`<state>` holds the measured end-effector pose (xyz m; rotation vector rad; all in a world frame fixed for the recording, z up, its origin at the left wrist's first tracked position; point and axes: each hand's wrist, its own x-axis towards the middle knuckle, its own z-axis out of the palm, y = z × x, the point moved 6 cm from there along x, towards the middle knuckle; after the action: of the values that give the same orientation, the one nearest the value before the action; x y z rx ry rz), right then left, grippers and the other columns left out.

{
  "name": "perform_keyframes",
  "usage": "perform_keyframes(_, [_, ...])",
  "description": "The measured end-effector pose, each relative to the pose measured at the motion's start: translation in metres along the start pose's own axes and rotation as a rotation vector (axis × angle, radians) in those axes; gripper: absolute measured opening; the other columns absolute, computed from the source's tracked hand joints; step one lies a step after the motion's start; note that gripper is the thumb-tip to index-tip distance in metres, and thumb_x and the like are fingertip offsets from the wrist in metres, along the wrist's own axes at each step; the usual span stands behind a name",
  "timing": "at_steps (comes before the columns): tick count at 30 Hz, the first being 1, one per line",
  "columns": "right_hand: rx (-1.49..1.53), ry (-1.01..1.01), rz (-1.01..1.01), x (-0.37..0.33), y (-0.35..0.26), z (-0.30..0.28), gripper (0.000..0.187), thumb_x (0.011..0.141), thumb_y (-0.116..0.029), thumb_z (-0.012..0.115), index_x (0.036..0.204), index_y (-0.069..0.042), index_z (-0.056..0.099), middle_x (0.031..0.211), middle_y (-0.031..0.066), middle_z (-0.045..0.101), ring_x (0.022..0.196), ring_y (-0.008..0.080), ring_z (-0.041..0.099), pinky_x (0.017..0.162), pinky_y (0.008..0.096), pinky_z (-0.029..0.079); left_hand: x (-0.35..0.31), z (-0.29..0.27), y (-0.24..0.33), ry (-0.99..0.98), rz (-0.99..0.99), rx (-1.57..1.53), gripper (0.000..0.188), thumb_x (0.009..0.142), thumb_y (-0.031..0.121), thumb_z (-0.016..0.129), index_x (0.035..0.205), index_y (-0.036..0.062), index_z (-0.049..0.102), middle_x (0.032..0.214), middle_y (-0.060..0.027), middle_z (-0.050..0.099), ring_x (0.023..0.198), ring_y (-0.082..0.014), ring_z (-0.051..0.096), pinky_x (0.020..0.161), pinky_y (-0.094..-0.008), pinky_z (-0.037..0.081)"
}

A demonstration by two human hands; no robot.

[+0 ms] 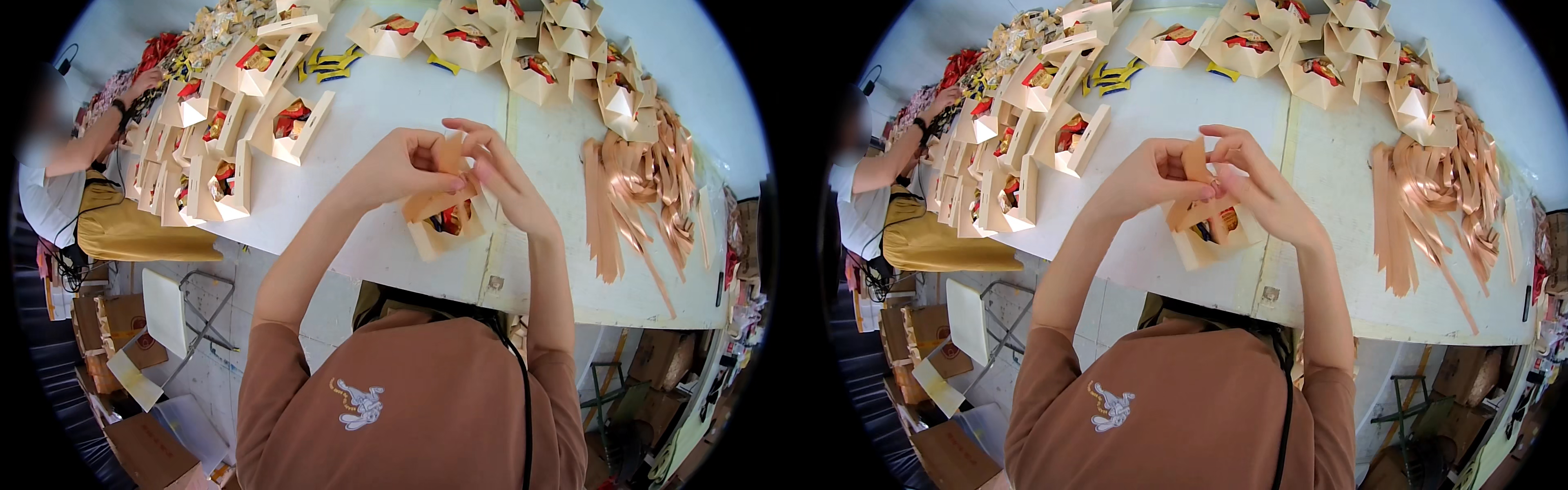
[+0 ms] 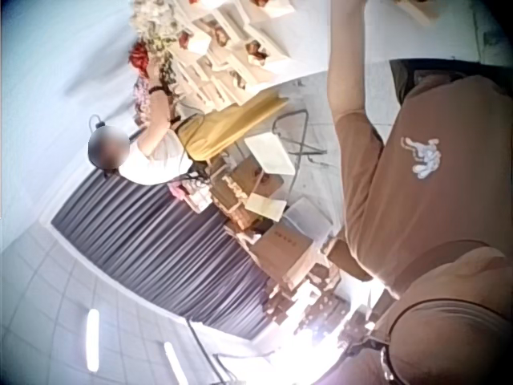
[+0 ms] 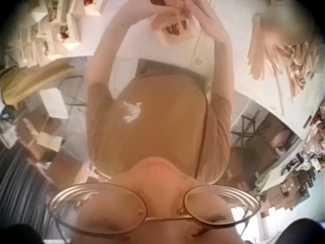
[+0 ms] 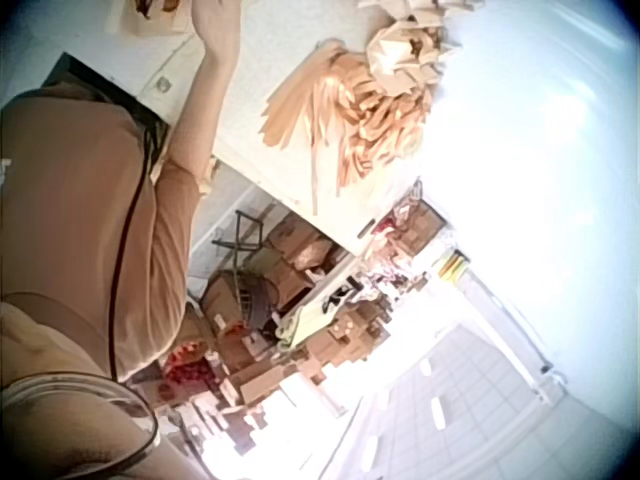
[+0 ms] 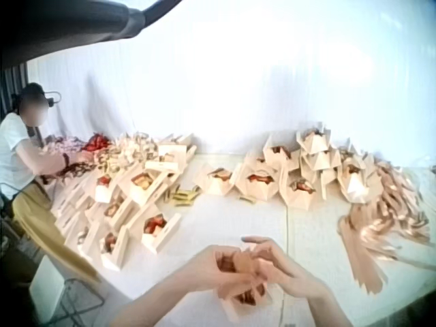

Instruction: The person assembles small wooden gift boxes by placing wrapped candies inside, threading a ribbon through the frame, and tying a knot to secure the contents. The person repeats this process for multiple boxes, placing finished units on the table.

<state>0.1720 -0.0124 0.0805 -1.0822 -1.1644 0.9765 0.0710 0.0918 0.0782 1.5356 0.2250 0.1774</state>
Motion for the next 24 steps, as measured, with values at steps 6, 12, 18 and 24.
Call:
perform_keyframes(6, [-0.128, -0.093, 0.306, 0.002, 0.035, -0.014, 0.027, 0.108, -0.024, 0.043, 0.105, -0.002, 0.059, 0.108, 0.005, 0.056, 0.102, 0.0152, 0.057, 0.097, 0.0317, 0.045, -0.035, 0.049, 0.023, 0.316, 1.142, 1.491, 0.018, 0.071, 0.006, 0.075, 0.078, 0.0071, 0.058, 0.092, -0.0079, 0.069, 0.087, -0.0199, 0.069, 0.065, -0.0276, 0.057])
perform_keyframes(12, [0.561, 0.388, 0.163, -0.009, 0.038, -0.018, 0.023, 0.108, -0.02, 0.044, 0.097, -0.004, 0.056, 0.091, 0.0013, 0.054, 0.09, 0.0135, 0.052, 0.093, 0.034, 0.045, -0.033, 0.011, 0.014, 0.355, 0.793, 0.765, 0.017, 0.082, 0.004, 0.069, 0.078, 0.0093, 0.054, 0.097, -0.0079, 0.071, 0.095, -0.0169, 0.068, 0.086, -0.0372, 0.055])
perform_keyframes(18, [0.915, 0.37, -0.294, -0.08, 0.119, -0.079, 0.01, 0.104, -0.013, 0.047, 0.097, -0.006, 0.048, 0.083, 0.0024, 0.042, 0.074, 0.014, 0.039, 0.084, 0.0294, 0.043, -0.056, -0.046, -0.127, 0.457, 0.339, -0.942, 0.014, 0.091, 0.006, 0.065, 0.092, 0.0081, 0.052, 0.084, -0.0024, 0.058, 0.086, -0.0155, 0.057, 0.096, -0.0402, 0.047])
perform_keyframes(24, [-0.324, 0.489, 0.049, -0.079, 0.047, 0.004, 0.058, 0.089, -0.006, 0.062, 0.142, -0.004, 0.038, 0.111, 0.0105, 0.053, 0.093, 0.0214, 0.051, 0.091, 0.0358, 0.048, -0.044, 0.016, -0.113, 0.503, 0.119, -0.408, 0.03, 0.093, 0.006, 0.065, 0.119, 0.0068, 0.05, 0.096, 0.0008, 0.044, 0.081, -0.009, 0.044, 0.087, -0.0272, 0.044])
